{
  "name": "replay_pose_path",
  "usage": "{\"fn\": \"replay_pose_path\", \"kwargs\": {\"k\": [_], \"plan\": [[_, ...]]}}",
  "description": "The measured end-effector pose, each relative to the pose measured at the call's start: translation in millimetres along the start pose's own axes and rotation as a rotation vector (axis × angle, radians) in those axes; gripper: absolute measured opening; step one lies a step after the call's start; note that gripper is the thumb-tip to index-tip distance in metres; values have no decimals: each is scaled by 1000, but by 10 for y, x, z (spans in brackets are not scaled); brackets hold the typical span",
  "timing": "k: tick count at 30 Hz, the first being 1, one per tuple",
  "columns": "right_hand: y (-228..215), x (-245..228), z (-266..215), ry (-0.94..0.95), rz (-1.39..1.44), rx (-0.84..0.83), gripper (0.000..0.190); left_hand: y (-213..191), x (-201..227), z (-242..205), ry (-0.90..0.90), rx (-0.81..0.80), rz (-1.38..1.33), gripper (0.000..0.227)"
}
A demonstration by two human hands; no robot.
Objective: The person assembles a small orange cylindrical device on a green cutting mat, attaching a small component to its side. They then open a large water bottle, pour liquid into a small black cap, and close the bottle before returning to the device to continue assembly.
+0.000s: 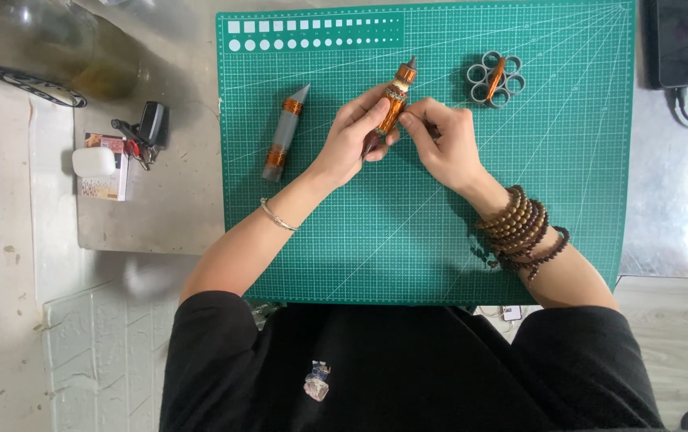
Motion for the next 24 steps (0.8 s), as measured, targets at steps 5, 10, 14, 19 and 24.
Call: {"fn": "replay_pose_path", "kwargs": {"k": [5, 10, 14, 19, 24], "plan": [[-12, -101, 39, -1, 20, 23, 17, 14, 19, -19, -6, 13, 15, 46], [19, -68, 7, 134, -81, -28, 15, -25, -8, -10, -23, 17, 18, 44], [23, -50, 17, 54, -21, 5, 16, 23, 55, -14, 22, 27, 63, 45], [-22, 72, -37, 3, 11, 30, 17, -13, 32, -22, 63, 49, 143, 51], [-27, -28, -2, 9, 24, 41, 17, 3, 127, -60, 58, 68, 137, 48]]}}
Point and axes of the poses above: each hand's wrist, its own z-axis towards the middle knuckle, its own y-axis out of the palm, x = y × z, the point moved 8 cm from there along z, towards the middle knuckle, and after that the axes turned 4 degrees about -y, right-handed, at the moved point
